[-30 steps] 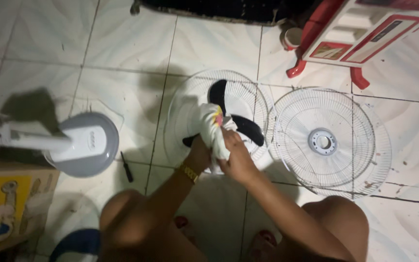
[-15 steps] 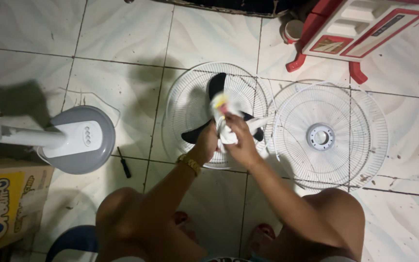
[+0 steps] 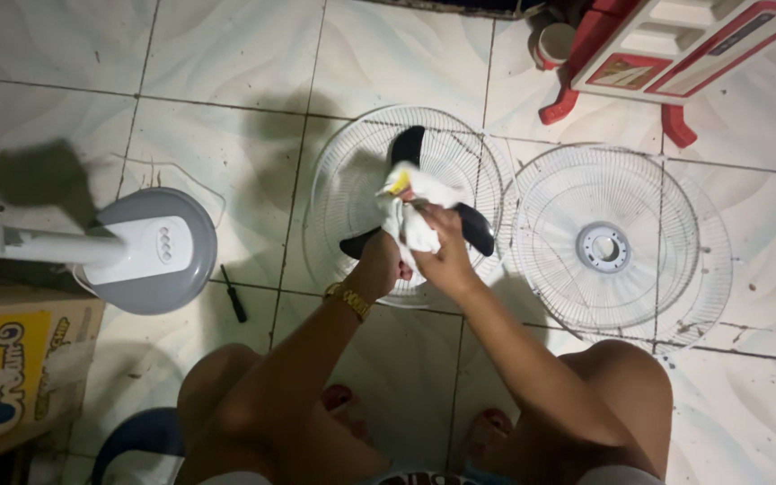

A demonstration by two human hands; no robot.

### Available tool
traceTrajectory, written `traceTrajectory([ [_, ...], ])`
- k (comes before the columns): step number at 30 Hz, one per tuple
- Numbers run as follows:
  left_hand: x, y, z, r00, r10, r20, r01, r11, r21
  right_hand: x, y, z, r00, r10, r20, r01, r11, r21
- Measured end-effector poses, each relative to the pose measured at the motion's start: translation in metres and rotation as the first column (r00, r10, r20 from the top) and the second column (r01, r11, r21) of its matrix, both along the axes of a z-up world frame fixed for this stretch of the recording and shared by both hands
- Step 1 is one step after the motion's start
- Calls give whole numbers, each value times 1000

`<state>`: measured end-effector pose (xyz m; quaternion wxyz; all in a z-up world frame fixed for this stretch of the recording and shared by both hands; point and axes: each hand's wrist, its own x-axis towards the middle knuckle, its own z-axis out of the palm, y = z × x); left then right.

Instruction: The person assembles a white pedestal fan by attaching a blue fan blade to the motor hub, securing it with a nut, and snapping the front grille into place. The person then wipes the grille and blades of a second fan with a white cloth.

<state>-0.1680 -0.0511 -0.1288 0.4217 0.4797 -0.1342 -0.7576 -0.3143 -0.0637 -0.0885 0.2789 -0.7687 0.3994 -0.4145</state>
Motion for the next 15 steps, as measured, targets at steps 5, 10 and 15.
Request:
traceTrajectory([
  [5,6,6,23,994,-102,24,105,975,-198,-11,-11,0,966,-251,-64,254,965,60],
  [10,39,0,67,659,205,724,501,599,-625,-26,-43,44,654,-639,406,-126,437,891],
  [15,36,12,87,445,503,741,699,323,-638,-10,-14,47,954,-153,259,-92,672,735],
])
